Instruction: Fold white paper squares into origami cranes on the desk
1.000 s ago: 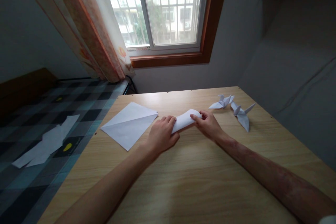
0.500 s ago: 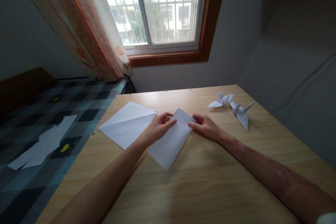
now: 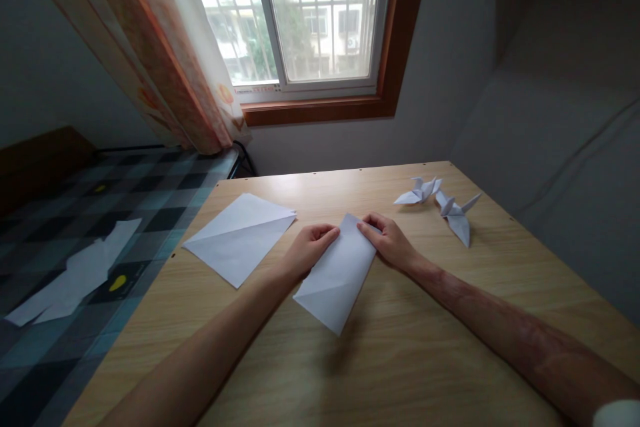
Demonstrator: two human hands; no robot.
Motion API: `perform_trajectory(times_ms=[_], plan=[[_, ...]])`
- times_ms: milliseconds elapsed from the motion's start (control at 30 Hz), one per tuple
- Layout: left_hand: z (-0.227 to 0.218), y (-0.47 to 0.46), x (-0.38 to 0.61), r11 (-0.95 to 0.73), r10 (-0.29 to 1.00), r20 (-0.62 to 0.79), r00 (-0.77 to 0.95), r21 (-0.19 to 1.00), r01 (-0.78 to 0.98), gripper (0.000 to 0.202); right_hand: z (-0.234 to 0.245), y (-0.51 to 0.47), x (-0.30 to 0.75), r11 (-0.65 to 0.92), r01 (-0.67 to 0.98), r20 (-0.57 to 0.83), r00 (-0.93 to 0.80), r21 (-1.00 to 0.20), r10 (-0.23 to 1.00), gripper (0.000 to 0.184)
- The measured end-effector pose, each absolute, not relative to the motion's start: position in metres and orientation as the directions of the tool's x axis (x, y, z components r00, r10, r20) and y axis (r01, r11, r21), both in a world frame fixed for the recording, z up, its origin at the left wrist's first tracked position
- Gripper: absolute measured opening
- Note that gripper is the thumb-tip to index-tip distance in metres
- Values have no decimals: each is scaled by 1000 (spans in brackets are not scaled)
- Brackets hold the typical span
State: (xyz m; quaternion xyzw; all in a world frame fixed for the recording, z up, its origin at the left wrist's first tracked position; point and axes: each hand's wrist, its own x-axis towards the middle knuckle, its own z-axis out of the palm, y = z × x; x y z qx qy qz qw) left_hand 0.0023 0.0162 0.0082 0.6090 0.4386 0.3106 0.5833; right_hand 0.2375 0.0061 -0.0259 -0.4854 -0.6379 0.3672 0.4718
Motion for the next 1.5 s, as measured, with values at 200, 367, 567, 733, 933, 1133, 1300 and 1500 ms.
perform_trajectory(times_ms=[200,367,567,733,933,1133,1300,1500], plan=[[10,17,6,109,863,-184,470,977,184,52,-27,7,238,255,262,253,-42,-931,967,29],[9,17,8,113,859,-182,479,979,169,51,-29,8,237,230,224,231,-19,-947,973,26],[10,14,6,73,878,-138,459,985,157,53,-30,8,236,225,151,226,-14,-962,974,25],[12,11,5,61,887,-125,444,986,155,53,-32,7,236,212,92,212,-5,-973,977,39],[7,11,5,101,891,-134,433,990,98,51,-33,8,237,212,6,212,10,-977,977,43],[7,15,3,172,842,-188,506,982,78,48,-30,7,236,252,-30,251,23,-967,968,38],[12,14,3,118,853,-136,504,991,69,45,-33,9,237,299,-54,297,37,-953,954,30],[8,16,2,7,878,-33,477,998,56,43,-34,10,237,217,-121,213,48,-969,976,42]])
